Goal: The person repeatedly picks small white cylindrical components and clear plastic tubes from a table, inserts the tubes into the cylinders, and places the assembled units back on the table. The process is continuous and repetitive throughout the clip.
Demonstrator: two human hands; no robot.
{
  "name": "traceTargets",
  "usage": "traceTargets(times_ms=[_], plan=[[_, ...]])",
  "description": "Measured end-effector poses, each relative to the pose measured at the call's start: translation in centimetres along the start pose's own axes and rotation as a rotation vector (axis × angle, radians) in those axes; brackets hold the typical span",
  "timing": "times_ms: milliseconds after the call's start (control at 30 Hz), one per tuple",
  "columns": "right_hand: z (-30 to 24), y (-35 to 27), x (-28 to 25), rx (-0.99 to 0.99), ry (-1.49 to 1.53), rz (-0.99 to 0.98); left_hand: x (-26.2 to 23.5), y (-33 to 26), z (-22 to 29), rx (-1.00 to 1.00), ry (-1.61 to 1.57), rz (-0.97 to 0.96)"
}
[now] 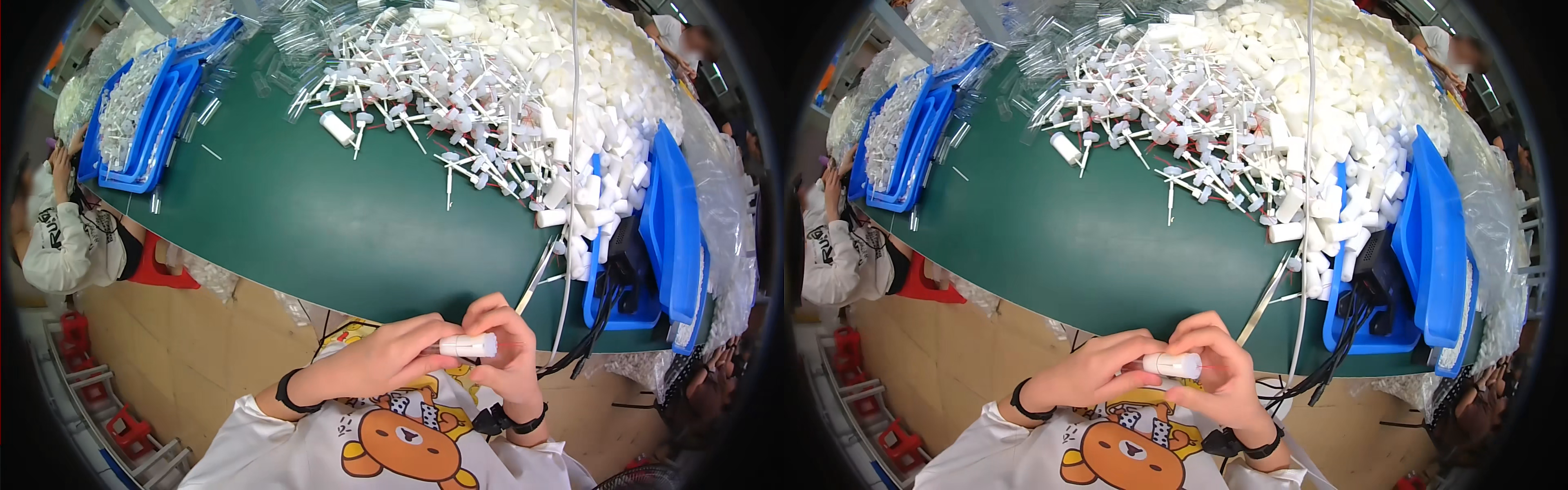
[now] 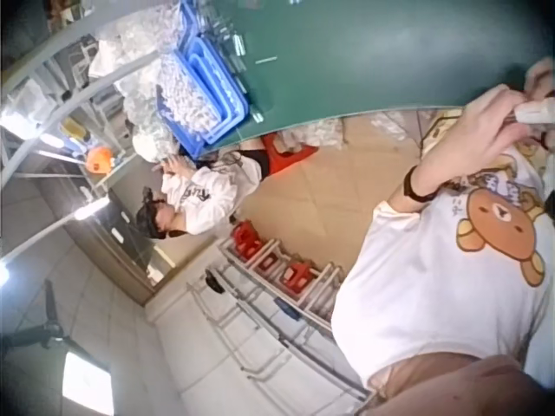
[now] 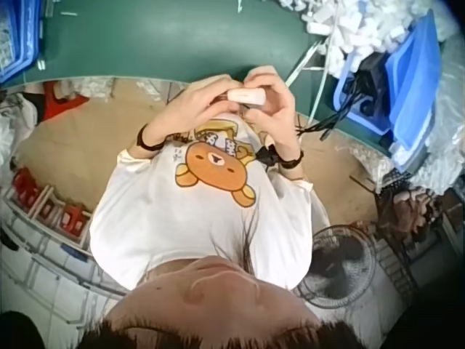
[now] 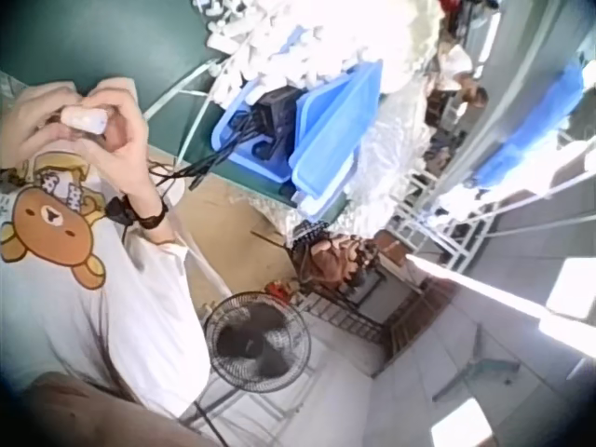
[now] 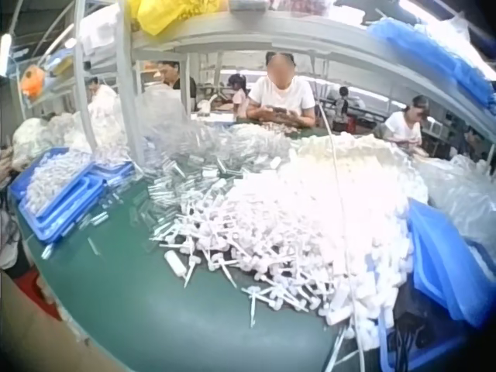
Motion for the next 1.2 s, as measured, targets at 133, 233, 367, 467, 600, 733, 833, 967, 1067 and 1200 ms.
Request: traceTargets(times_ms=[133,233,367,467,600,733,833,967,1067,1200], plan=[[-0.3,-0.3,-1.0,-0.14,-0.126,0.053,0.0,0.9,0.1,-0.035,-0.022,-0.048],[0.1,-0.4,-1.0,-0.188,-0.218,0.098,0.2,1.5,0.0,-0.034,-0.056,-0.048],[0.1,0.3,-0.7,-0.196,-0.14,0.128,0.4,1.4,-0.6,-0.11,-0.137,-0.063],[0.4,0.5,-0.6,-0.165,-0.021,0.127,-0.1,1.4,0.0,-0.117,-0.121,-0.067],[0.6,0.5,-0.2,-0.273,-0.082,0.071,0.0,1.5,0.4,-0.082,-0.174,-0.029],[0.9,0.7,1.1,-0.273,-0.102,0.064,0.8,0.9,-0.6,-0.169,-0.303,-0.091],[1.5,0.2,2.4,-0.167,-0.033,0.013,1.5,-0.1,-1.5,-0.227,-0.44,-0.117],[2.9,-1.8,4.3,0.024,0.201,0.03,1.8,-2.0,-1.3,-0.298,-0.471,-0.199],[3.8,-4.0,6.0,0.273,0.307,0.061,2.8,-4.0,-3.7,-0.404,-0.647,-0.223],[6.9,-6.5,6.7,0.604,0.405,0.19,4.8,-5.9,-8.5,-0.66,-1.065,-0.123]])
Point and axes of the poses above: each hand's wrist, its own y-axis towards the middle knuckle, its own x-axis out of the palm, z = x × y, the point moved 7 cm from there along y, towards the middle knuckle, and after that the axes turned 10 degrees about -x, right-handed, at the moved point
